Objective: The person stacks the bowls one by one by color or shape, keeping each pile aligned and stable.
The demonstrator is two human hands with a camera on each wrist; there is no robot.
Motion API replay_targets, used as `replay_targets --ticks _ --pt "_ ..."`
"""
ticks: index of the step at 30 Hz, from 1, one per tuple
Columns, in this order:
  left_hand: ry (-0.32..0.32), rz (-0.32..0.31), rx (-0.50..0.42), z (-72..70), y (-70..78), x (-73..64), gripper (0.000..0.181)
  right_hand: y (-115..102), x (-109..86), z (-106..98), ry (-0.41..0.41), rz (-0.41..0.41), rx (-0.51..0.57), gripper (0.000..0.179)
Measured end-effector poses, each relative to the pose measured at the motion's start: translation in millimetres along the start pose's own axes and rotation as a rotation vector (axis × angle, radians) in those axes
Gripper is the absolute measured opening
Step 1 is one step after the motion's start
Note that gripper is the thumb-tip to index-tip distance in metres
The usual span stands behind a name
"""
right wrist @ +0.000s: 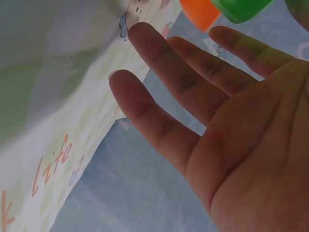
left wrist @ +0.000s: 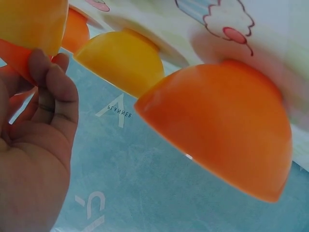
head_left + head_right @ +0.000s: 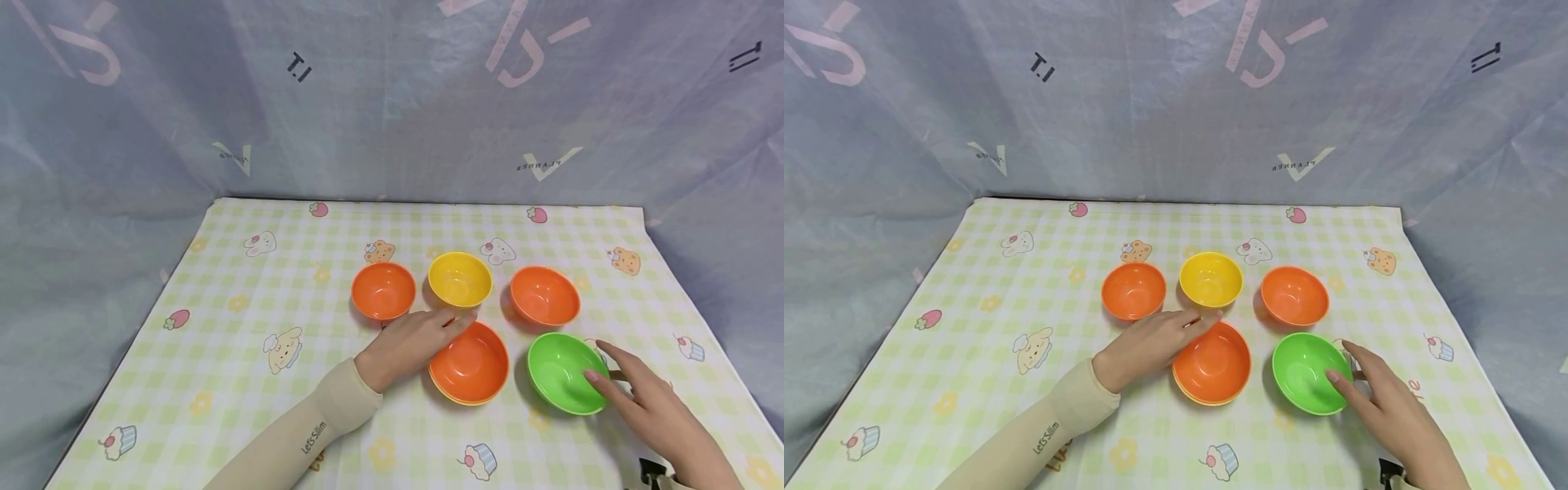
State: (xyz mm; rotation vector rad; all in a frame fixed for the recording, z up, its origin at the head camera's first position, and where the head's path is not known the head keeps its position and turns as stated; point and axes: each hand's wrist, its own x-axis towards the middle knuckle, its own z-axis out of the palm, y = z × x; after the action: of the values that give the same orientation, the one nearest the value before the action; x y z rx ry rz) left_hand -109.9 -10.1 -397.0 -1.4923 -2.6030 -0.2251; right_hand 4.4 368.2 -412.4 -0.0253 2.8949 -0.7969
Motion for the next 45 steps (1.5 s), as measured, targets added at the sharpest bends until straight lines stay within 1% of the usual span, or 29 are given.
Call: replay_targets --ticks 3,6,13,17,21,26,29,36,42,45 --pt "0.007 -0.005 0.04 0.8 0.6 1.0 0.054 2.1 -0.1 -1.3 -0.002 0.004 -0.001 0.069" --pt "0.01 -0.008 0.06 1.7 0.9 2.2 0.054 3.9 -0.4 -2.2 -0.004 0.016 0.001 0.07" --pt "0.001 -0.019 0.071 3.7 1.3 3.3 0.05 7.8 -2.8 -3.8 -0.007 0.036 -0.005 0.07" --pt "-0.008 -0.011 0.079 4.9 1.0 4.4 0.049 8.8 -3.7 -4.9 -0.011 0.049 -0.006 0.071" --pt "-0.026 -0.011 0.055 5.4 0.4 5.9 0.046 9.4 -3.0 -5.1 -0.024 0.057 -0.001 0.071" --pt "-0.04 -0.024 0.012 4.0 -0.8 5.9 0.044 11.2 -1.6 -3.3 -0.03 0.041 0.006 0.07" --pt "-0.048 -0.025 0.009 3.7 -1.5 6.2 0.044 11.9 -1.3 -3.0 -0.033 0.042 0.006 0.07" --pt "-0.054 -0.02 0.017 1.4 -2.0 6.8 0.044 9.7 -0.7 -4.6 -0.056 0.077 0.011 0.073" --pt "-0.048 -0.015 0.023 0.6 -1.5 6.7 0.046 9.5 -2.5 -4.6 -0.038 0.07 0.008 0.072" --pt "-0.044 -0.016 0.006 0.7 -1.3 5.8 0.046 10.5 -3.7 -3.7 -0.02 0.05 0.004 0.07"
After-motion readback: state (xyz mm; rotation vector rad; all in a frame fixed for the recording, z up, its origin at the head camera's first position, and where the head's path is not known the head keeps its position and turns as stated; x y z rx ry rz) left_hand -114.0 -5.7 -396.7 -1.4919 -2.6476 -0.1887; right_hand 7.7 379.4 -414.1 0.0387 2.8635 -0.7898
